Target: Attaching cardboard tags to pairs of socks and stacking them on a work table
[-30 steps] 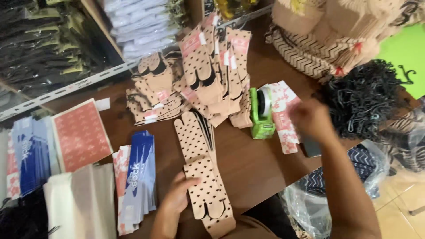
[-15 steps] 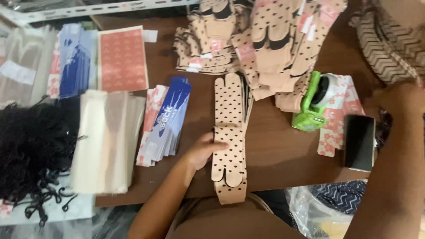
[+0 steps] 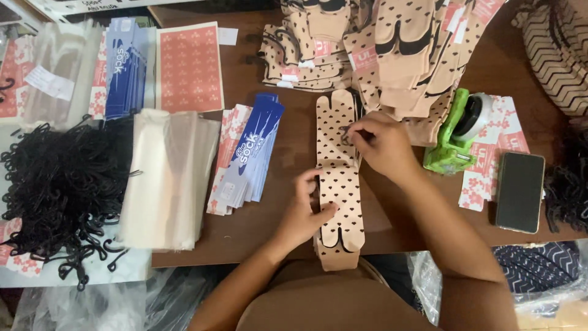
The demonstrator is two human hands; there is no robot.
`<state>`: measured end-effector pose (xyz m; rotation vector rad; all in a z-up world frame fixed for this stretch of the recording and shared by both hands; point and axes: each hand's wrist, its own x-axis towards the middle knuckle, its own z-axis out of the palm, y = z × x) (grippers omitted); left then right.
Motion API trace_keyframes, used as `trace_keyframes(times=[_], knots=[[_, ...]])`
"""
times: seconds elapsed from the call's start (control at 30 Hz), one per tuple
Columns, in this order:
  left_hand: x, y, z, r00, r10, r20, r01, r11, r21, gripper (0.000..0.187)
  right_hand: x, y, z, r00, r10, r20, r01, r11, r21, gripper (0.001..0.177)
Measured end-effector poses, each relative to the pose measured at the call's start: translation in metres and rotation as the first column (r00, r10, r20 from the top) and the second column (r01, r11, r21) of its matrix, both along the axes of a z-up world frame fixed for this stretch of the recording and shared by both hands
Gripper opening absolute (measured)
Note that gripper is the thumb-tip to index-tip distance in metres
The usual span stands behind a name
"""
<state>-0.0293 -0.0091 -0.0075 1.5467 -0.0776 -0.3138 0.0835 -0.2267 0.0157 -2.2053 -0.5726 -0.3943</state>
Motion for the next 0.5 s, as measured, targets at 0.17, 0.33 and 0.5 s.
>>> trace_keyframes(times=[0.17,0.33,0.5], knots=[[-0.003,-0.004,-0.005,0.968,-0.070,0.241,0.015,0.975,0.223,0.052,-0.015,0.016,-0.006,0.992,0.027,-0.122,-0.005,0.984,0.180,0.021],[-0.007,-0.007,-0.007,0.912,-0.041,0.409,-0.072,0.963,0.258,0.055,-0.014,0.006,-0.020,0.980,0.053,-0.193,0.003,0.960,0.281,0.026],[-0.012,-0.013,-0.032,0.866,-0.036,0.498,-0.165,0.921,0.353,0.055,-0.021,0.063,0.017,0.888,0.236,-0.395,-0.031,0.887,0.461,0.024]])
